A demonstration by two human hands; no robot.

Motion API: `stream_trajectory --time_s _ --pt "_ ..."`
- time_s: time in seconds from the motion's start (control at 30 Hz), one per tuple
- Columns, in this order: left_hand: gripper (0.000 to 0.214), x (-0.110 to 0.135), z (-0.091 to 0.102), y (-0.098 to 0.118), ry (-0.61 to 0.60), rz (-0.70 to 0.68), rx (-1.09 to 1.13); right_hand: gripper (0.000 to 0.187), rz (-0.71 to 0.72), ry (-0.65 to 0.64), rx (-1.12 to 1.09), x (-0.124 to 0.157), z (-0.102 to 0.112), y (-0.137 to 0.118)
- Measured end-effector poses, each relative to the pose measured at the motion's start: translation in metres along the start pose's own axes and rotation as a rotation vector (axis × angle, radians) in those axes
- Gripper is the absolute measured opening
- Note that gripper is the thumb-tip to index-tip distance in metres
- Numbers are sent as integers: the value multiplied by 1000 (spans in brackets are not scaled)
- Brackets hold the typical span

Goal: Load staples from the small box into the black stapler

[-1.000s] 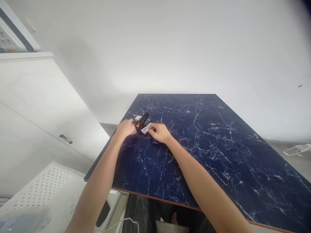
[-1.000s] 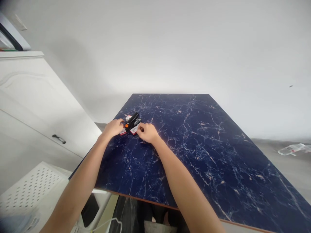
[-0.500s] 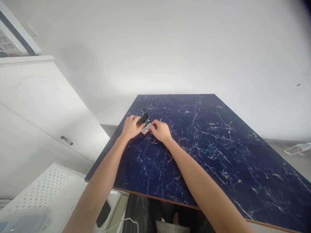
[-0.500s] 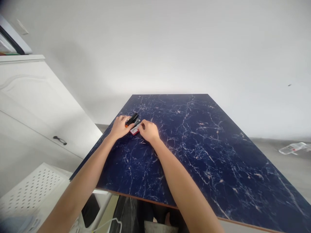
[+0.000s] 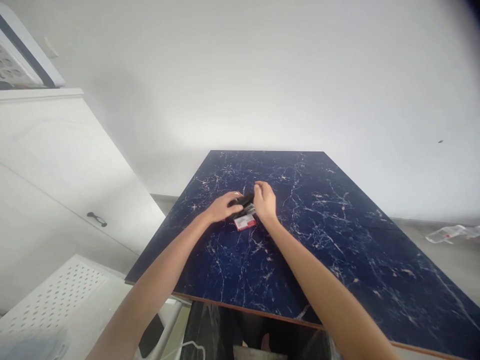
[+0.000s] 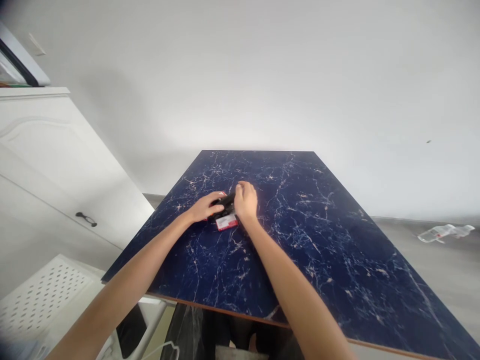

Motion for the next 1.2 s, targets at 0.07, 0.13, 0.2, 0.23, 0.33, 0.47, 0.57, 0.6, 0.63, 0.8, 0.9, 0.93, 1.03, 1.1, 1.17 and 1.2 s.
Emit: stream_trajectory --time_s 0.07,0.13,0.2,0.23,0.33,0.47,0.57,0.6,0.63,0.8,0.9,0.93,1.03,1.1,1.17,1.2 --pt "58 4 -20 31 -126 -124 -5 38 -33 -13 -19 -3 35 18" --pt "67 10 -31 52 -172 -168 -43 38 -94 -56 -44 -2 69 39" --pt "76 17 -34 62 -162 -177 -106 36 -137 -108 -51 3 98 55" --pt "78 19 -34 62 -153 -173 -140 34 -153 -165 -61 6 106 59" --pt "75 22 -29 53 -119 -135 -242 25 -107 -416 -69 15 108 57" --pt "48 16 -19 42 -8 -121 -306 25 39 -656 -72 23 90 36" --pt "41 14 -15 38 0 -108 -224 26 70 -719 -79 25 87 29" --pt "39 13 -14 37 -11 -101 -181 24 63 -737 -81 25 89 29" --pt "37 13 -13 36 -20 -93 -138 23 48 -758 -86 25 90 29" --pt "34 10 -6 26 -128 -23 22 16 79 -823 -57 28 94 24" --pt "36 8 -4 20 -231 -1 48 5 130 -816 -8 30 93 19" --pt "37 7 -3 18 -251 2 47 4 128 -823 -6 30 92 17" --pt "40 6 -2 12 -278 31 38 9 121 -860 -10 31 92 14" --pt "44 6 0 10 -278 65 36 13 150 -870 1 31 91 11" --pt "46 7 1 9 -270 90 39 14 175 -855 33 31 90 10" --pt "46 8 1 10 -268 99 40 15 180 -848 52 31 90 10"
Point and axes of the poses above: each hand's wrist, its own x-axis away from the middle knuckle, its own z-axis out of the back of the hand, y = z × x, the point moved 5 cm from there along -x, towards the middle knuckle, and after that the axes turned 9 degrees about z, right-handed, at the moved point
